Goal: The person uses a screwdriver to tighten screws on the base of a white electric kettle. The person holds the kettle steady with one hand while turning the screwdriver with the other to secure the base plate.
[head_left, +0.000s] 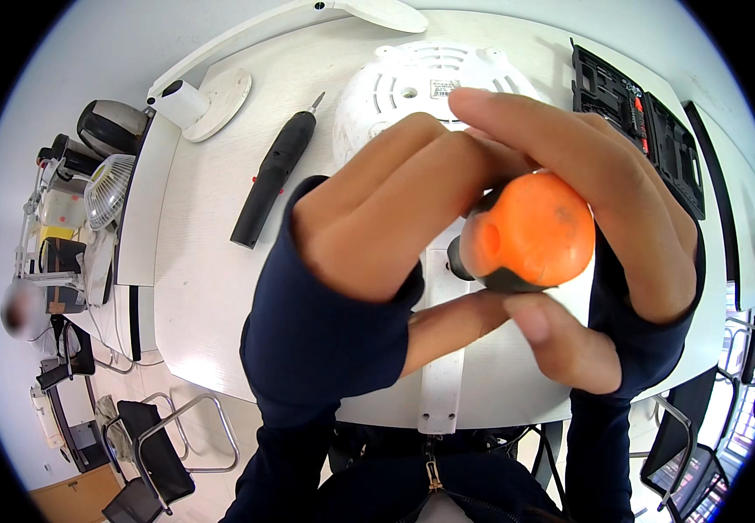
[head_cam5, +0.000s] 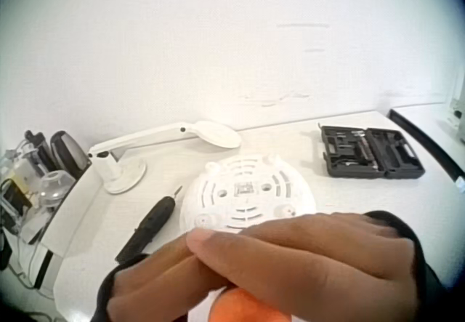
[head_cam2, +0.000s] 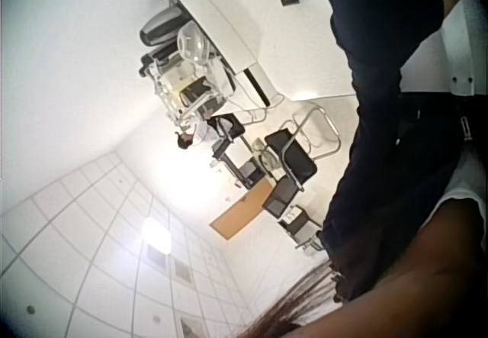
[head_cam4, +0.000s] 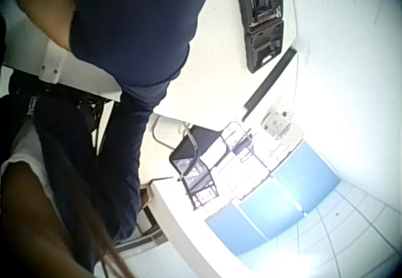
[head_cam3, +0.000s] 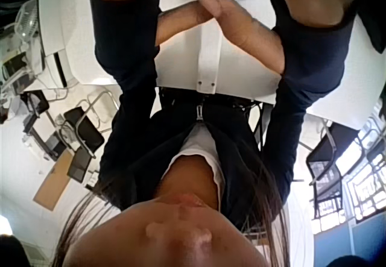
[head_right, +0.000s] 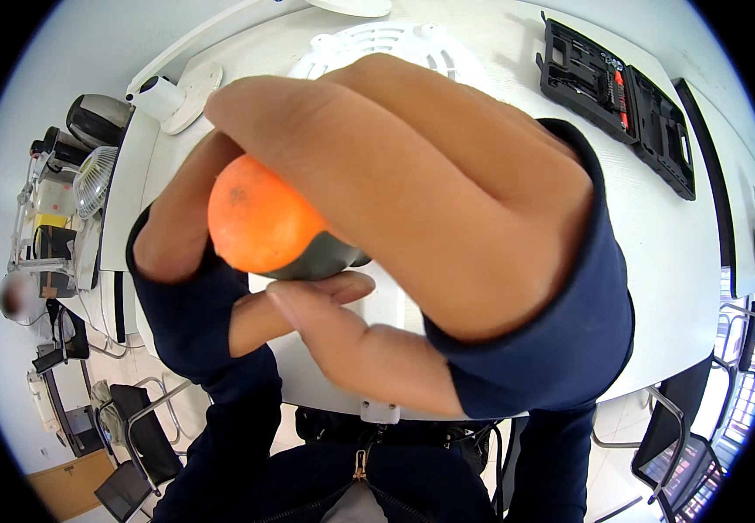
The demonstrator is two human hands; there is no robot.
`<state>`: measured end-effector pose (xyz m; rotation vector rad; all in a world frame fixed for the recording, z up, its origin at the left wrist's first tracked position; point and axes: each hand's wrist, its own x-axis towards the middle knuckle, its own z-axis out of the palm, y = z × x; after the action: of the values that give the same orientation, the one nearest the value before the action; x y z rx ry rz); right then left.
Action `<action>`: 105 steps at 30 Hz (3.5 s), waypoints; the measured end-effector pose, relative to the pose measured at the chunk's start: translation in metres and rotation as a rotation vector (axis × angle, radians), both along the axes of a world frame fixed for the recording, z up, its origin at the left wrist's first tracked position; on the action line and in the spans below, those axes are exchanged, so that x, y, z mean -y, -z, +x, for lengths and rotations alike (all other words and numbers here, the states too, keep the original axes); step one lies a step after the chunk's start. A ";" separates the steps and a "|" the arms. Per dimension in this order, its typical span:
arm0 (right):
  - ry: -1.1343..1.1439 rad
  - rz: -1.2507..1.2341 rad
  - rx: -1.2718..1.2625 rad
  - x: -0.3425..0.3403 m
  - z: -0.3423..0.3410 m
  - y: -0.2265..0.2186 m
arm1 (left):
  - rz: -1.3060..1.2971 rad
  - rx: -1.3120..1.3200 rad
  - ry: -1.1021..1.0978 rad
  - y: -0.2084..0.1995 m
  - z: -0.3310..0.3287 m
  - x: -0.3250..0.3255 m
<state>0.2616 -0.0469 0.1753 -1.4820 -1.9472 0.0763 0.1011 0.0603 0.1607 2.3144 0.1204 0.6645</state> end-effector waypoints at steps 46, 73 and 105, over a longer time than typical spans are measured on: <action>0.000 -0.011 -0.091 0.003 -0.003 0.007 | -0.153 -0.051 0.105 -0.008 0.000 0.002; -0.070 0.063 -0.061 0.006 0.002 0.006 | 0.143 0.084 0.104 0.001 -0.002 -0.005; -0.081 -0.038 -0.276 0.012 -0.007 0.001 | 0.014 0.107 0.197 0.001 -0.001 -0.002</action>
<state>0.2548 -0.0591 0.1747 -1.3378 -1.7890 0.3380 0.1003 0.0626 0.1599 2.2623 -0.1607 0.6872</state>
